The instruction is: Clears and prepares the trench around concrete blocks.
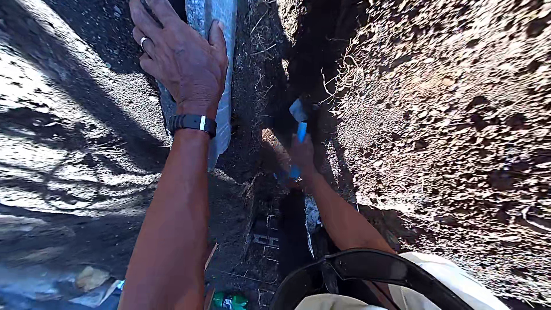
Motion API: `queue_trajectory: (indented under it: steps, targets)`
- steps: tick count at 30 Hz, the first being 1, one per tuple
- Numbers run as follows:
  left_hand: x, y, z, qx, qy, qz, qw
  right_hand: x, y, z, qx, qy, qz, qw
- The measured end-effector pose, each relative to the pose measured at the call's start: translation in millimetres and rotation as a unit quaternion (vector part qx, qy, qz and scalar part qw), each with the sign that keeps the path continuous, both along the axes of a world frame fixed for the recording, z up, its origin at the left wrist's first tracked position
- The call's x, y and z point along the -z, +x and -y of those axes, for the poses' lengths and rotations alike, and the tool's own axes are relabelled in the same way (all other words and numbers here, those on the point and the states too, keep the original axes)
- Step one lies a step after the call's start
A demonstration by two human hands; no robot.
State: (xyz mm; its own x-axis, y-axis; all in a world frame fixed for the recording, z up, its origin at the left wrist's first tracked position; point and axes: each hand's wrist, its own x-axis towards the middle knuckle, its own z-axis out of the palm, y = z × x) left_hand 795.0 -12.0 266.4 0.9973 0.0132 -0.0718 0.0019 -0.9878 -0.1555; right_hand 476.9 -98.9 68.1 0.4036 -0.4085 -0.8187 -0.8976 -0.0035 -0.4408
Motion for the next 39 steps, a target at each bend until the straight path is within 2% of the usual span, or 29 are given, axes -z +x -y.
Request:
queue_trajectory:
  steps: [3, 8, 14, 23, 27, 29, 32, 34, 36, 38, 39]
  targets:
    - [0, 0, 2, -0.001, -0.003, 0.000, 1.000, 0, 13, 4, -0.001, -0.032, -0.018, 0.999]
    - [2, 0, 0, 0.000, 0.009, -0.004, 1.000, 21, 57, 20, -0.041, -0.087, -0.046, 0.994]
    - [1, 2, 1, -0.003, 0.003, -0.006, 1.000, 14, 52, 36, -0.051, -0.108, -0.015, 0.993]
    - [3, 0, 6, -0.008, -0.034, 0.011, 0.999, -45, 61, 53, -0.129, -0.103, -0.032, 0.986]
    - [-12, -14, -15, 0.026, -0.077, 0.006, 0.997, -117, 52, 62, -0.120, -0.050, 0.064, 0.990]
    - [-17, -12, -1, 0.067, -0.144, 0.022, 0.987, -158, 68, 119, -0.113, -0.026, 0.105, 0.988]
    - [-13, -19, -5, 0.081, -0.179, 0.021, 0.980, -247, 69, 227, -0.095, 0.019, 0.168, 0.981]
    - [-12, -14, -11, 0.076, -0.213, 0.005, 0.974, -325, 61, 310, -0.040, -0.041, 0.252, 0.966]
    - [-9, -6, -18, 0.074, -0.236, -0.005, 0.969, -396, 55, 384, 0.059, -0.117, 0.345, 0.929]
    - [-18, -14, -19, 0.075, -0.257, -0.004, 0.963, -449, 39, 433, 0.094, -0.173, 0.370, 0.908]
    - [-28, -24, -15, 0.075, -0.263, 0.012, 0.962, -464, 26, 442, 0.079, -0.193, 0.352, 0.912]
